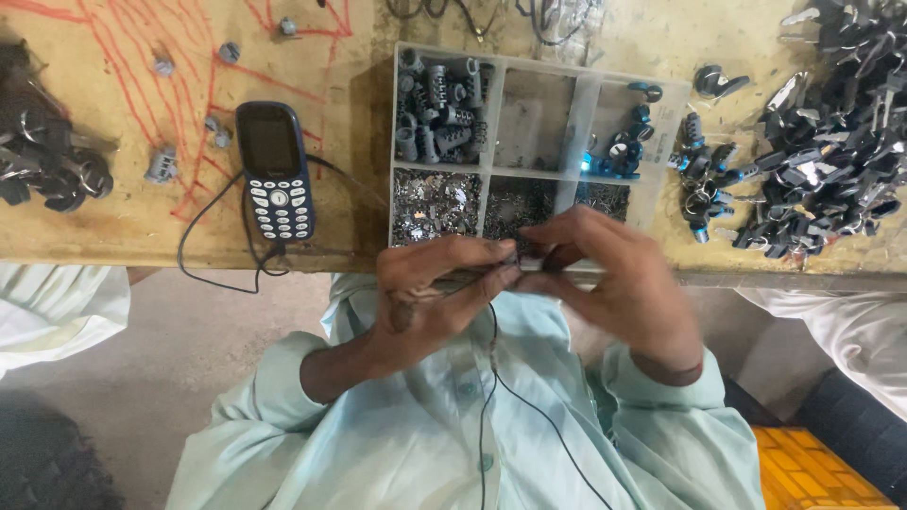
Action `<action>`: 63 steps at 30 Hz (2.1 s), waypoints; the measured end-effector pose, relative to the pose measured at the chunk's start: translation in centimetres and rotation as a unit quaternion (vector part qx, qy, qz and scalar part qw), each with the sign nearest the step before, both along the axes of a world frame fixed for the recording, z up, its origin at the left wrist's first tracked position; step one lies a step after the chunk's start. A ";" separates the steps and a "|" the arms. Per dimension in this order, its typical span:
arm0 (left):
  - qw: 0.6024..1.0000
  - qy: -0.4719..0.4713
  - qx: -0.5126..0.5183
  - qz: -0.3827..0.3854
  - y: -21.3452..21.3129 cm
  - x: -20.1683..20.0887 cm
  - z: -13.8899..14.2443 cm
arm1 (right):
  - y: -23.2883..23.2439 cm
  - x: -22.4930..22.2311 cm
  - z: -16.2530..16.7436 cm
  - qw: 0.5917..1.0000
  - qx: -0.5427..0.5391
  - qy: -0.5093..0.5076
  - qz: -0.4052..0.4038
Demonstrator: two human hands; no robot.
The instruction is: The person sits at a workbench assembling small metal fittings by hand. They pick components from a compartment organizer box, press and twist the parts together between their fingers, and place the finished assemblies onto the table beside the box, repeating the cycle.
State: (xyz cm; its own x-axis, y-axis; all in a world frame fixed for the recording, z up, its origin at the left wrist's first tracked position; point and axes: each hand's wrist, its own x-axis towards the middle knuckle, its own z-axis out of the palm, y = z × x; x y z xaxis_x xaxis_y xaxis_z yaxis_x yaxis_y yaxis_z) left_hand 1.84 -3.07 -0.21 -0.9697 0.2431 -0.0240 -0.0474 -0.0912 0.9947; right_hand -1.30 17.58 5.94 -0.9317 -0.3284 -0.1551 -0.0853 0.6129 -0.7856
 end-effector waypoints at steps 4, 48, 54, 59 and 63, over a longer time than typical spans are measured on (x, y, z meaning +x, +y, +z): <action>0.998 0.064 0.008 -0.021 -0.2 -0.3 -0.7 | 3.0 -3.2 -2.4 0.972 0.175 0.154 -0.040; 0.985 0.124 0.020 -0.120 -1.3 -1.8 -1.5 | 6.0 -0.7 -5.6 0.886 -0.379 -0.096 -0.250; 0.943 0.265 -0.167 -0.110 -0.8 -1.7 -1.0 | 4.6 3.4 -4.2 0.904 -0.314 -0.177 -0.229; 0.915 0.329 -0.193 -0.133 -0.8 -1.9 -0.2 | 3.1 4.5 -3.9 0.937 -0.286 -0.157 -0.126; 0.901 0.360 -0.205 -0.126 -0.8 -2.1 0.0 | 3.0 4.2 -3.7 0.930 -0.306 -0.165 -0.115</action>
